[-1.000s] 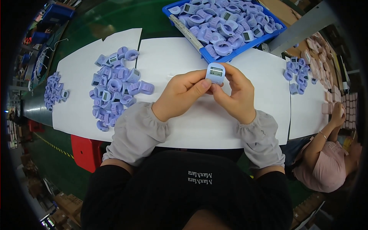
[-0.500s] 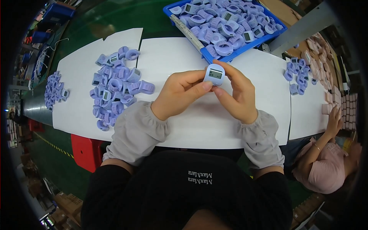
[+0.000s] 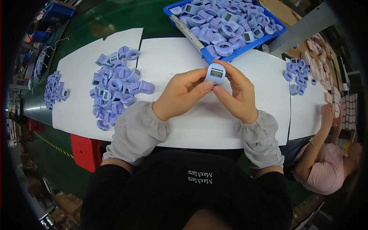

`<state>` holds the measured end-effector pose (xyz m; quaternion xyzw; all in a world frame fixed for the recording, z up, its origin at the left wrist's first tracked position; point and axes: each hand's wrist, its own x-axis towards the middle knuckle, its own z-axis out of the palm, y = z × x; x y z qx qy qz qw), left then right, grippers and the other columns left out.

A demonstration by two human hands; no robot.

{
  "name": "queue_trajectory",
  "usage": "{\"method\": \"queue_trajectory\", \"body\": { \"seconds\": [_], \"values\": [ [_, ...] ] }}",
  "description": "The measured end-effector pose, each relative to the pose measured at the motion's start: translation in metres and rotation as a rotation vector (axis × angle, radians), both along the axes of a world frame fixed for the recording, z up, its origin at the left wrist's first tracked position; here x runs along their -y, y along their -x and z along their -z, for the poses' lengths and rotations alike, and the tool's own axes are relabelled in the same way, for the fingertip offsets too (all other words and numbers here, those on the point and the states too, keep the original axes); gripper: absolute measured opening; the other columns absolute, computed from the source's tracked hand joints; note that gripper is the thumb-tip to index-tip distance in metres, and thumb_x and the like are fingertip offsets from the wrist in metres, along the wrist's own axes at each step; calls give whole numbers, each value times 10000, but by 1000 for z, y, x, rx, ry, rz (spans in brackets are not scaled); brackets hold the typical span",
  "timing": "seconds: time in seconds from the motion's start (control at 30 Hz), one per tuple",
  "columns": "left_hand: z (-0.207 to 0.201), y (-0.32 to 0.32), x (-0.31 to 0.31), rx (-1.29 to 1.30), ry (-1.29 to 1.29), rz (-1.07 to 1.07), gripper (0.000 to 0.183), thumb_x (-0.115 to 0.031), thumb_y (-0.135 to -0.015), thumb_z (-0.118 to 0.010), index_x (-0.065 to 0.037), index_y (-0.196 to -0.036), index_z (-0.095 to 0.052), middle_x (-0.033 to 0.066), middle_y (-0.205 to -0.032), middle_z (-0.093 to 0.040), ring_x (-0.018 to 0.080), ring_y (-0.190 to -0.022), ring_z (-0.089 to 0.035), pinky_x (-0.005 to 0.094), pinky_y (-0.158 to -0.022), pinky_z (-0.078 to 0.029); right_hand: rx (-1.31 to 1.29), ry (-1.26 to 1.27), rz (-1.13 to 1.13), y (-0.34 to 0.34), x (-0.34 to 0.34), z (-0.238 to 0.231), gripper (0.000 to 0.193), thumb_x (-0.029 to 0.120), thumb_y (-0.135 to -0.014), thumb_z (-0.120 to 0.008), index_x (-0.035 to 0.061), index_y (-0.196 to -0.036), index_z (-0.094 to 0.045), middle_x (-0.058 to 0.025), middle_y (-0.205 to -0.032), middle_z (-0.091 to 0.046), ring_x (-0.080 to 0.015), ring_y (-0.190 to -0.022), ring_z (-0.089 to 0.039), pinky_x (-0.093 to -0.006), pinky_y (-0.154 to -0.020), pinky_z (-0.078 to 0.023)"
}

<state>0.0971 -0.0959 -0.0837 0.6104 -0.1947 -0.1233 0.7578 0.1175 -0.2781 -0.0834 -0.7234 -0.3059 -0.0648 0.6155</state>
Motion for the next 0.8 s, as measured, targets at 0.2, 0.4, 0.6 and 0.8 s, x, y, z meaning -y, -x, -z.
{"method": "queue_trajectory", "body": {
  "seconds": [0.2,0.4,0.6,0.8],
  "values": [
    [1,4,-1,12,36,-111,296,-170,-962,-508,41,-1166,-547,109,-1118,-615,177,-1046,-584,331,-907,-477,-125,-30,-48,0,4,-2,470,-6,-800,-666,-55,-1239,-505,-124,-1177,-574,-209,-1125,-533,-349,-1014,-373],
    [6,-33,-75,469,-1106,-856,165,-193,-835,-640,-38,-877,-679,141,-832,-637,305,-810,-608,421,-689,-467,370,439,887,-74,112,-7,438,146,-812,-693,31,-1216,-567,-110,-1039,-646,-190,-966,-612,-312,-862,-461],
    [13,-39,-117,245,-1496,-974,167,-241,-815,-650,-102,-883,-715,136,-856,-647,339,-840,-597,434,-704,-469,325,787,1554,-88,158,-6,508,200,-794,-696,15,-1243,-547,-173,-1169,-587,-330,-1118,-535,-380,-940,-412],
    [13,-43,-105,267,-1409,-928,154,-207,-833,-623,-102,-899,-712,100,-869,-660,293,-813,-611,377,-709,-473,783,389,1026,-65,93,-18,425,94,-818,-646,-34,-1206,-529,-191,-1189,-561,-330,-1168,-485,-393,-1000,-361]
  ]
}}
